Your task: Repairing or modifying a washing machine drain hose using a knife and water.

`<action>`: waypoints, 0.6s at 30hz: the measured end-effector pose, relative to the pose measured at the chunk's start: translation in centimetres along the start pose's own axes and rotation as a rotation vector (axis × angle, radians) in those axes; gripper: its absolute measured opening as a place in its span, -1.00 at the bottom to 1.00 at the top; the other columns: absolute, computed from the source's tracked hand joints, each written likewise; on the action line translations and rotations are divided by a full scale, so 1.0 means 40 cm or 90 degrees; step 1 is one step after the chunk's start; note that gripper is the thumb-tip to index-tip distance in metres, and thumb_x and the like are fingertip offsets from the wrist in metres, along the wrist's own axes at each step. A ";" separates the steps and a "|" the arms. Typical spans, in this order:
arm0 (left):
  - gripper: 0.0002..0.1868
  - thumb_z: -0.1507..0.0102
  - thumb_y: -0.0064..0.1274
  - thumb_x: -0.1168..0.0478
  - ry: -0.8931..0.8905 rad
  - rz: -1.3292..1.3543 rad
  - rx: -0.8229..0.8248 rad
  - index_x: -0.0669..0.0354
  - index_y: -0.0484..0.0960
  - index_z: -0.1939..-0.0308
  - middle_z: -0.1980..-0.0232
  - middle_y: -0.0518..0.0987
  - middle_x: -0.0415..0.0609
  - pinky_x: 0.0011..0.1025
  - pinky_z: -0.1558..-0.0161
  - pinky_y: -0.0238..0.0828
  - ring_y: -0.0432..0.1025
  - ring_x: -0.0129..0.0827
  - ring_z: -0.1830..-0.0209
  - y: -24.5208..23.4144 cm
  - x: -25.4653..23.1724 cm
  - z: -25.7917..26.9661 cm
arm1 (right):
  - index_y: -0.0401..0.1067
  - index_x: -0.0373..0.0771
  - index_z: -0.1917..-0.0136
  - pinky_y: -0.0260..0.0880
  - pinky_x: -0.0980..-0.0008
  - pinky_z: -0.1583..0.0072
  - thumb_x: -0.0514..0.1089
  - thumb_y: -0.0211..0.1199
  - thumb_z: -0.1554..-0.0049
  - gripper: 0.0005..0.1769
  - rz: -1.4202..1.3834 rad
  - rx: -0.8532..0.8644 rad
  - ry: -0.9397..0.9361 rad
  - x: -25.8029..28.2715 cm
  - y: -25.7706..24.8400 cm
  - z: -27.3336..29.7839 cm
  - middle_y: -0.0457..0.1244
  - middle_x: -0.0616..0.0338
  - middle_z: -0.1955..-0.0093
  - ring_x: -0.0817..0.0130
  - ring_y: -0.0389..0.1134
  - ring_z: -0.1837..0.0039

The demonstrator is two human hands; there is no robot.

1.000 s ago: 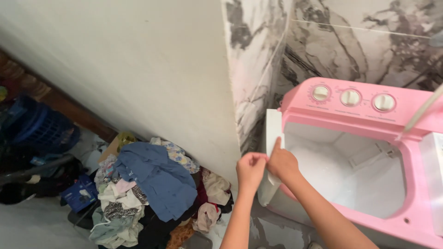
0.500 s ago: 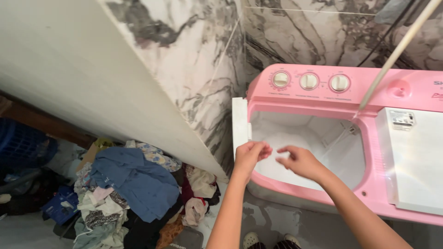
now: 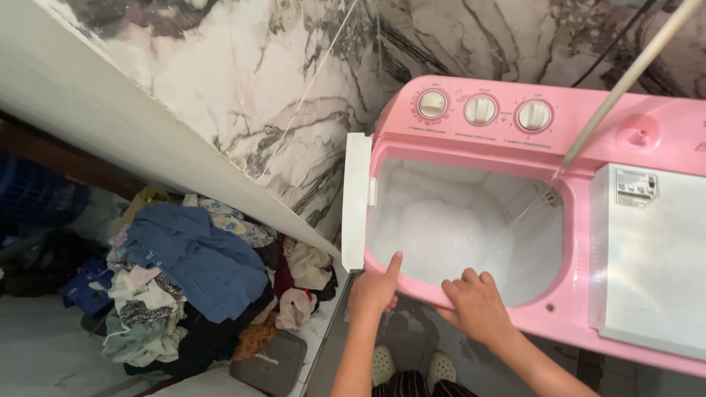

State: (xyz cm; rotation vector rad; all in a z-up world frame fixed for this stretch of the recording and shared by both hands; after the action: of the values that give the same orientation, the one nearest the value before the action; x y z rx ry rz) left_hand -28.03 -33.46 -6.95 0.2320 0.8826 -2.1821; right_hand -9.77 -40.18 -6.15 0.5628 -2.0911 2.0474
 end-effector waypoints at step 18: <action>-0.36 -0.14 0.09 -0.17 0.065 0.126 -0.233 0.53 0.66 0.36 0.28 0.62 0.46 -0.01 0.02 0.47 0.56 0.24 0.15 0.008 0.014 -0.147 | 0.44 -0.15 0.16 0.13 0.15 0.04 0.05 0.52 0.20 -0.58 -0.007 -0.079 0.012 -0.012 0.018 -0.057 0.31 0.22 0.32 0.26 0.29 0.15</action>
State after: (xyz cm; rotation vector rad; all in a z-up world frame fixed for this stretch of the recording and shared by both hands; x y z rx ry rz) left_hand -28.79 -30.07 -11.71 0.2399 1.2419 -1.8029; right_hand -9.91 -37.87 -6.89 0.5321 -2.1809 1.8931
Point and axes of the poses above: each hand's wrist, its own z-axis away from the middle knuckle, its own y-axis out of the palm, x = y × z, the point moved 9 cm from there along -z, towards the middle knuckle
